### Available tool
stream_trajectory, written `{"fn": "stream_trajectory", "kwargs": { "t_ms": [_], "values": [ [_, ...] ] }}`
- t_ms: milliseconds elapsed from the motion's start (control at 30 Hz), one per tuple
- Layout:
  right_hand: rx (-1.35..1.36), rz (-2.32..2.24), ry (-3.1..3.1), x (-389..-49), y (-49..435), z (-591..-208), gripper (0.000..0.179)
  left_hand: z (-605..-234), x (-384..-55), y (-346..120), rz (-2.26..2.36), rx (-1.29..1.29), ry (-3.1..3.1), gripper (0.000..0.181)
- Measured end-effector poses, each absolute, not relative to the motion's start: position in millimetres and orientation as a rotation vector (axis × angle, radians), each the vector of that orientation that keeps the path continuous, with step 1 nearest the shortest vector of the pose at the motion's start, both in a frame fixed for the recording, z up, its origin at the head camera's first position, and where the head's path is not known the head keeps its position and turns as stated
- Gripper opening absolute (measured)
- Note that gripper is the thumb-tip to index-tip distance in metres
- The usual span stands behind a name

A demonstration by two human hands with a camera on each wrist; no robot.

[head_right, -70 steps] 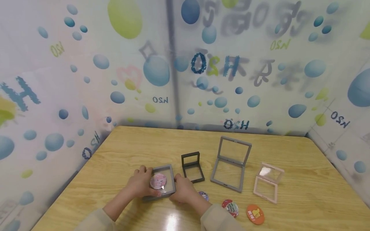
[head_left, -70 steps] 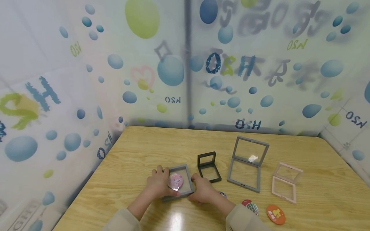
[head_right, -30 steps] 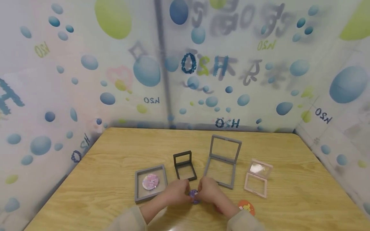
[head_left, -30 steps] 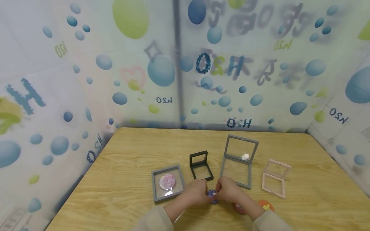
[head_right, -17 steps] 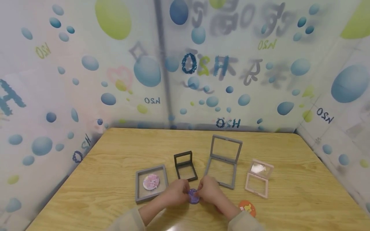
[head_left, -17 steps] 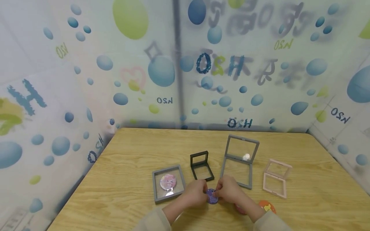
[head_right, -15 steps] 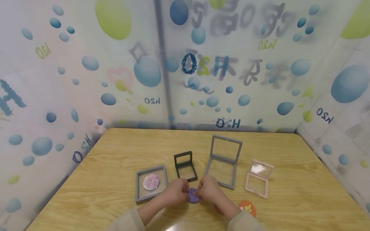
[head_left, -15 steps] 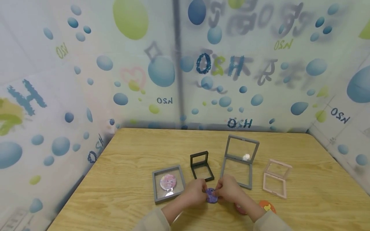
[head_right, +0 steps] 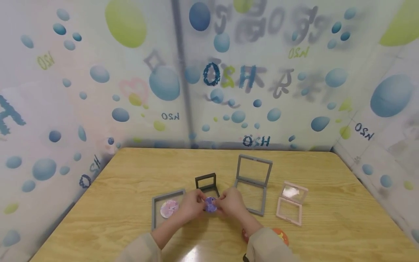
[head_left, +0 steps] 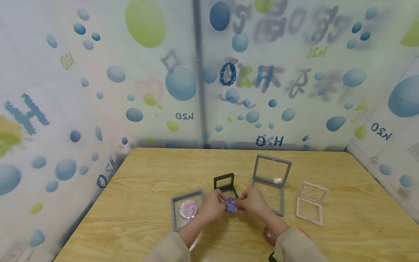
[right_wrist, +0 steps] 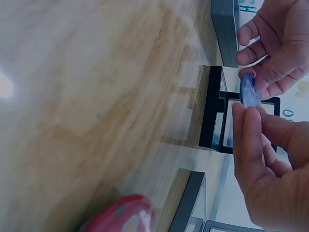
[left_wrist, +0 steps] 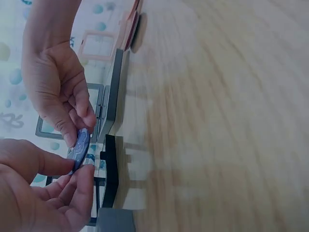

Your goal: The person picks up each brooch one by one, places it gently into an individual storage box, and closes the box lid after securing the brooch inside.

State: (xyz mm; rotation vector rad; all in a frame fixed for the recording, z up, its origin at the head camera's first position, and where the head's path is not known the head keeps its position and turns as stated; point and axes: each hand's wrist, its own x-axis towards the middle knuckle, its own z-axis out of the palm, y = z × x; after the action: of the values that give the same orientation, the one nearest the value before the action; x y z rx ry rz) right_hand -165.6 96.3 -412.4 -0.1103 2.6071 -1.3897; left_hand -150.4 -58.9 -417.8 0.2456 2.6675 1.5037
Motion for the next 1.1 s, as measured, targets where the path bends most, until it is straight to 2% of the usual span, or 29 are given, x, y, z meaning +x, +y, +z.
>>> {"fn": "stream_trajectory", "kwargs": {
  "t_ms": [200,400,1100],
  "values": [
    [-0.058,-1.497,2.631,-178.4,86.4,-418.2,0.011,-419.1,-161.5,-56.6,1.379,0.151,2.866,0.010],
    [-0.133,-1.403,2.791,-186.6,79.6,-425.1,0.014,-423.4,-169.9,-52.5,1.196,0.099,2.996,0.008],
    [-0.193,-1.301,2.912,-187.4,75.9,-430.6,0.022,-432.1,-174.9,-46.4,0.954,0.260,3.170,0.007]
  ]
}}
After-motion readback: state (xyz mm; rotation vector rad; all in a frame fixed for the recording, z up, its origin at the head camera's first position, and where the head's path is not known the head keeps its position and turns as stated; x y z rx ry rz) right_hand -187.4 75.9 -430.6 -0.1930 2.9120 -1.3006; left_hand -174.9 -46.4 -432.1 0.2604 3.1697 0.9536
